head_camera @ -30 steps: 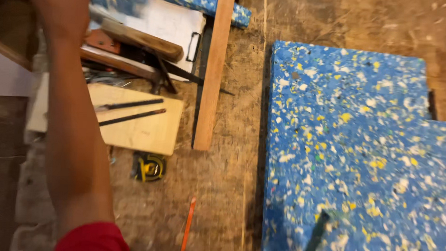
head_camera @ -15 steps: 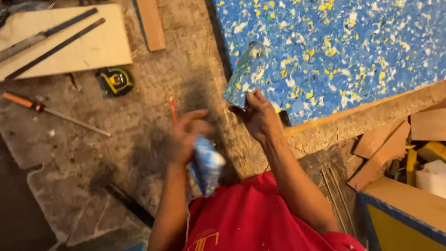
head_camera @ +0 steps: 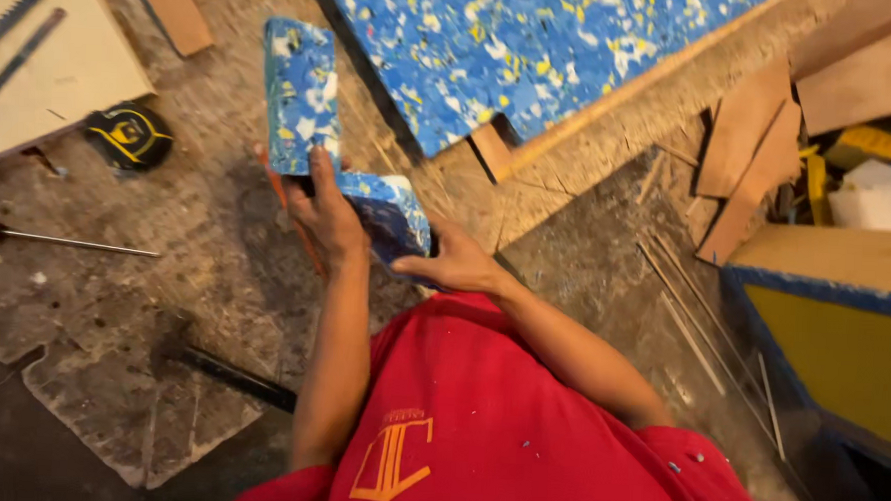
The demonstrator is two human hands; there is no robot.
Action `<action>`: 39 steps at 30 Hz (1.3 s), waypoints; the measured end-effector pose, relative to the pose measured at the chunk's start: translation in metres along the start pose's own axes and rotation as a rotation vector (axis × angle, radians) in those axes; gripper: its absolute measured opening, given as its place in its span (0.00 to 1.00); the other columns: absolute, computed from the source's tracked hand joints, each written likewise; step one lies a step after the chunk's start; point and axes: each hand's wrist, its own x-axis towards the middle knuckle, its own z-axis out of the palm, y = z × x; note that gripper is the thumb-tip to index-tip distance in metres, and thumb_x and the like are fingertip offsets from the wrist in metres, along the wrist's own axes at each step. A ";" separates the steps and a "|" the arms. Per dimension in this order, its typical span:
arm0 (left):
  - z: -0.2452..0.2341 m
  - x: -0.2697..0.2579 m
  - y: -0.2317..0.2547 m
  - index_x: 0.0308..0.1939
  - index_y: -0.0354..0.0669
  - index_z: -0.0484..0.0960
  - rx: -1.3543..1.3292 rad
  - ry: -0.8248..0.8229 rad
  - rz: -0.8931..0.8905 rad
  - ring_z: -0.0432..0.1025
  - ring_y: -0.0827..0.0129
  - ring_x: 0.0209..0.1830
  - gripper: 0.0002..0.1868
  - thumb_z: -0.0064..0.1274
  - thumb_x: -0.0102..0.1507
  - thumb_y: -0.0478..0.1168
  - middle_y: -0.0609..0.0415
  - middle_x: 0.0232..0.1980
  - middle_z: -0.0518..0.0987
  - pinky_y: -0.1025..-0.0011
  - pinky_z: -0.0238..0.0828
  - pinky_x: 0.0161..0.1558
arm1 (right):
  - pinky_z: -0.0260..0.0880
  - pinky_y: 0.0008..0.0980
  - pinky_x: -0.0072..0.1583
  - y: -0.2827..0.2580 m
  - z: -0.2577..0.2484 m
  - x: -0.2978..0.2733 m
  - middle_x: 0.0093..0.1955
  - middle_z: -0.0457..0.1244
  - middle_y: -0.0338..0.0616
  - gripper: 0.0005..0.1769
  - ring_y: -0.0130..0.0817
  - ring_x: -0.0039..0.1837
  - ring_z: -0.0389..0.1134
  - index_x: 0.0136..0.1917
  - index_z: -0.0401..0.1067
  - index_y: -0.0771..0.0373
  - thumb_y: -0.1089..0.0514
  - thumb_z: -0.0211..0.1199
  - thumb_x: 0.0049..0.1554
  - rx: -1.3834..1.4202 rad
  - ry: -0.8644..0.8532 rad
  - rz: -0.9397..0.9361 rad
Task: The person positions and aligns blue foam padding pieces onto a wooden furniture frame, pressing the edges to fit the contours of the wood.
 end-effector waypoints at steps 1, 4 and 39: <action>-0.003 -0.001 -0.030 0.42 0.50 0.82 0.102 0.005 -0.090 0.79 0.73 0.35 0.13 0.57 0.66 0.53 0.58 0.35 0.82 0.71 0.76 0.43 | 0.69 0.48 0.63 -0.011 0.000 -0.006 0.56 0.69 0.53 0.34 0.51 0.62 0.69 0.65 0.73 0.61 0.52 0.81 0.48 -0.193 0.069 -0.087; -0.021 -0.012 -0.084 0.48 0.48 0.80 0.019 -0.074 -0.168 0.81 0.68 0.32 0.14 0.59 0.66 0.51 0.55 0.39 0.83 0.73 0.80 0.32 | 0.73 0.50 0.54 -0.070 -0.025 -0.038 0.48 0.72 0.54 0.23 0.57 0.54 0.74 0.57 0.78 0.60 0.47 0.75 0.53 -0.505 0.115 0.093; -0.019 -0.034 -0.182 0.54 0.55 0.84 0.474 -0.695 0.272 0.76 0.47 0.51 0.23 0.66 0.56 0.32 0.52 0.52 0.77 0.54 0.77 0.51 | 0.67 0.55 0.47 -0.142 -0.100 -0.098 0.42 0.64 0.66 0.24 0.65 0.46 0.70 0.60 0.69 0.71 0.49 0.70 0.63 -0.935 0.380 0.009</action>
